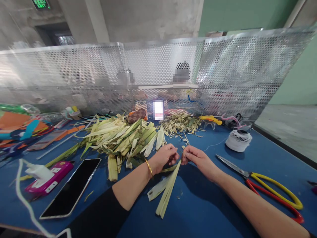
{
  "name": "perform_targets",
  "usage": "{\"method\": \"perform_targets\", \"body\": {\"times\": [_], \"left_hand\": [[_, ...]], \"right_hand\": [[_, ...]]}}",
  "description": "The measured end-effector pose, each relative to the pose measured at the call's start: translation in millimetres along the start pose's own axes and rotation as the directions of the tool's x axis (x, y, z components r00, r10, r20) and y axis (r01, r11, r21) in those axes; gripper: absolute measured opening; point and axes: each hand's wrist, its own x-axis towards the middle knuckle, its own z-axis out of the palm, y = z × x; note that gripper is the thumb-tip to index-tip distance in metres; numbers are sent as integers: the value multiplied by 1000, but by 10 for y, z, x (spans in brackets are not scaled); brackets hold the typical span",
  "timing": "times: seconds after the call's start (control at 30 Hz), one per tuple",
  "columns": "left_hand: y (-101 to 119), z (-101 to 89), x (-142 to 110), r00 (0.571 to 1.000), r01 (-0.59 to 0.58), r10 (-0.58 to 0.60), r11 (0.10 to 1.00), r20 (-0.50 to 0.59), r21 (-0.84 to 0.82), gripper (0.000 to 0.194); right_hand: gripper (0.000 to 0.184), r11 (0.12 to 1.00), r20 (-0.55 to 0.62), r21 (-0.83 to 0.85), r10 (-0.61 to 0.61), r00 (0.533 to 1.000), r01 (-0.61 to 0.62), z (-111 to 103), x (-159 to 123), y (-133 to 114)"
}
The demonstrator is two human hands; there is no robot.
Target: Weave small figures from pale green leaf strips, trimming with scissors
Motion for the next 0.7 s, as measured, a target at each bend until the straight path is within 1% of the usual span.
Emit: {"method": "perform_targets", "body": {"times": [0.1,0.23,0.3,0.33,0.4,0.43,0.5,0.57,0.6,0.63,0.67,0.7], "left_hand": [[-23,3,8,999,-7,13,995,-51,100,22],[-16,23,3,997,-27,40,984,-70,175,19],[5,38,-6,988,-96,119,972,-97,214,19],[15,45,-10,977,-137,171,960,-125,243,19],[31,59,-16,950,-180,247,934,-192,310,18],[36,66,-20,942,-173,254,928,-221,330,17],[44,85,-37,943,-124,207,945,-262,301,18],[53,113,-72,959,-48,94,984,-267,174,23],[59,130,-96,974,9,12,996,-228,91,28],[65,150,-122,986,81,-79,997,-148,11,34],[71,170,-148,986,164,-166,985,-34,-56,39],[78,189,-172,969,241,-232,964,87,-113,44]], "right_hand": [[27,999,16,-31,21,1000,-21,11,0,8],[25,997,-28,-37,67,997,-68,33,-11,37],[22,996,-44,-28,79,996,-80,48,-21,32],[21,996,-32,-23,84,996,-85,57,-27,22],[23,995,35,-16,99,994,-99,73,-37,-8],[25,995,74,-13,104,992,-104,78,-40,-26],[27,995,110,2,101,989,-102,79,-45,-63],[27,997,46,29,73,996,-74,67,-45,-96],[27,998,-6,44,55,998,-55,58,-44,-111],[27,997,-57,60,42,997,-38,48,-43,-124],[26,997,-102,76,33,994,-25,38,-41,-135],[26,996,-136,91,25,990,-13,29,-41,-146]]}}
